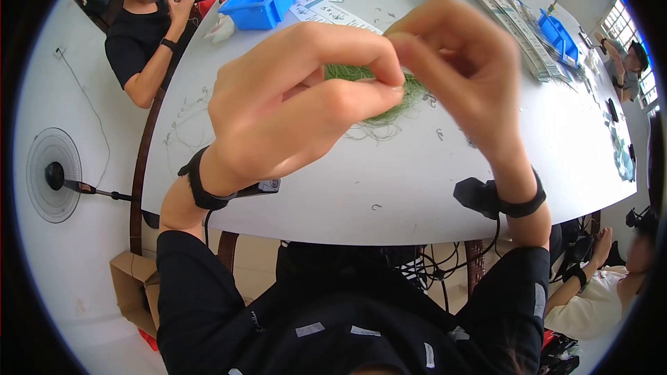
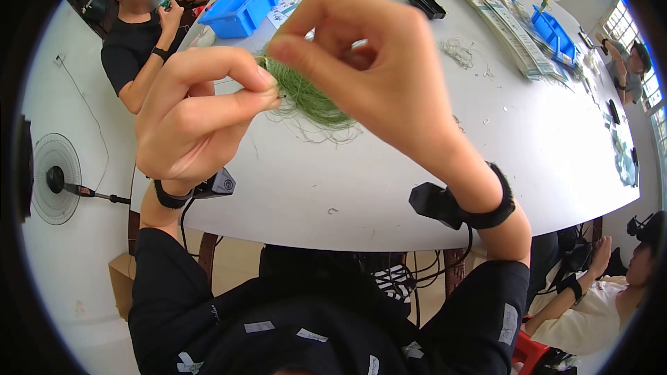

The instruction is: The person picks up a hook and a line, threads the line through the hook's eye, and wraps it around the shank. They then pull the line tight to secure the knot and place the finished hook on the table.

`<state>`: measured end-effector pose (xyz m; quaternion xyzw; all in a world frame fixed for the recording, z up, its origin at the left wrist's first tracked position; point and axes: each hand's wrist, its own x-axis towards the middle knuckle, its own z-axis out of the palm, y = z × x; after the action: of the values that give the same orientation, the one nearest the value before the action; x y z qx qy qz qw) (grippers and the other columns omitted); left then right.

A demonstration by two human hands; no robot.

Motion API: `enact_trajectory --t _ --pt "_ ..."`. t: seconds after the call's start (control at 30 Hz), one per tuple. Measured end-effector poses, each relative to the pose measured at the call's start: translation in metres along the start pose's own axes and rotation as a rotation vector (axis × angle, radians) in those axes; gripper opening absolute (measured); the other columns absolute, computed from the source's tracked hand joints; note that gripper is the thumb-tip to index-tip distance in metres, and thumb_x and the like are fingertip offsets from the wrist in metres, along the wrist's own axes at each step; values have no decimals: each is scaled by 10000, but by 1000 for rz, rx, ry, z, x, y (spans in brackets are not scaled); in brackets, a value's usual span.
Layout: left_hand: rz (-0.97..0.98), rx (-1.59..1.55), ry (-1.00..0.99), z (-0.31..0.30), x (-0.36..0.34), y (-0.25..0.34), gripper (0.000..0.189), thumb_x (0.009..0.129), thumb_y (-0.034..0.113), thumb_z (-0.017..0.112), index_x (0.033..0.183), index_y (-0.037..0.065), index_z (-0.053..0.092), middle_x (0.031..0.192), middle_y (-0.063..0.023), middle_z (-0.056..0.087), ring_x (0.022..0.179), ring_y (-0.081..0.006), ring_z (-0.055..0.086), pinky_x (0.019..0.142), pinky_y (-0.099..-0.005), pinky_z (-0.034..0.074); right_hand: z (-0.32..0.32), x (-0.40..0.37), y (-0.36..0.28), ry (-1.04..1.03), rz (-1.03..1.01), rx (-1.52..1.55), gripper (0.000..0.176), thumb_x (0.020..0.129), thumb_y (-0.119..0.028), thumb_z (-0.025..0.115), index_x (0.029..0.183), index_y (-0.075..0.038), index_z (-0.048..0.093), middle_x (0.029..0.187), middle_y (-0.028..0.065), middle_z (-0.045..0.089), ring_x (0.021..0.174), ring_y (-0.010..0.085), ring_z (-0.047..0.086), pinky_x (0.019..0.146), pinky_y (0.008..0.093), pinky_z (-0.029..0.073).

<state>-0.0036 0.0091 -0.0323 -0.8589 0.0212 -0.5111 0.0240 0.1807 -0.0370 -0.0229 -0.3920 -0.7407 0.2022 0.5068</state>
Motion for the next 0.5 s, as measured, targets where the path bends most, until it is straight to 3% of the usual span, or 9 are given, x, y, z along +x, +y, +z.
enact_trajectory --t 0.07,0.23,0.37,0.5 --pt "6 22 0 -2 1 -1 255 643 -141 685 841 4 616 874 -130 590 681 -149 577 456 -176 371 11 0 11 -52 43 171 76 810 -83 625 778 -23 591 550 -35 504 500 -5 396 446 167 287" --pt "-27 38 -14 -13 7 -1 238 671 -148 671 858 -20 600 924 -157 574 732 -180 589 571 -224 471 4 -2 -6 -234 208 269 93 780 -91 630 740 -13 599 569 -31 520 510 3 415 462 173 308" --pt "-24 55 -7 -15 7 -1 229 682 -152 663 865 -34 592 937 -169 567 766 -187 587 637 -268 493 2 -7 -21 -195 70 130 31 718 -8 672 744 0 658 587 0 568 478 14 417 426 176 266" --pt "23 85 9 -18 8 -6 205 692 -127 666 855 -21 600 924 -159 583 738 -180 591 587 -232 455 -1 -10 -35 -143 -100 -83 112 640 37 680 744 -4 666 565 17 551 448 46 380 413 201 237"
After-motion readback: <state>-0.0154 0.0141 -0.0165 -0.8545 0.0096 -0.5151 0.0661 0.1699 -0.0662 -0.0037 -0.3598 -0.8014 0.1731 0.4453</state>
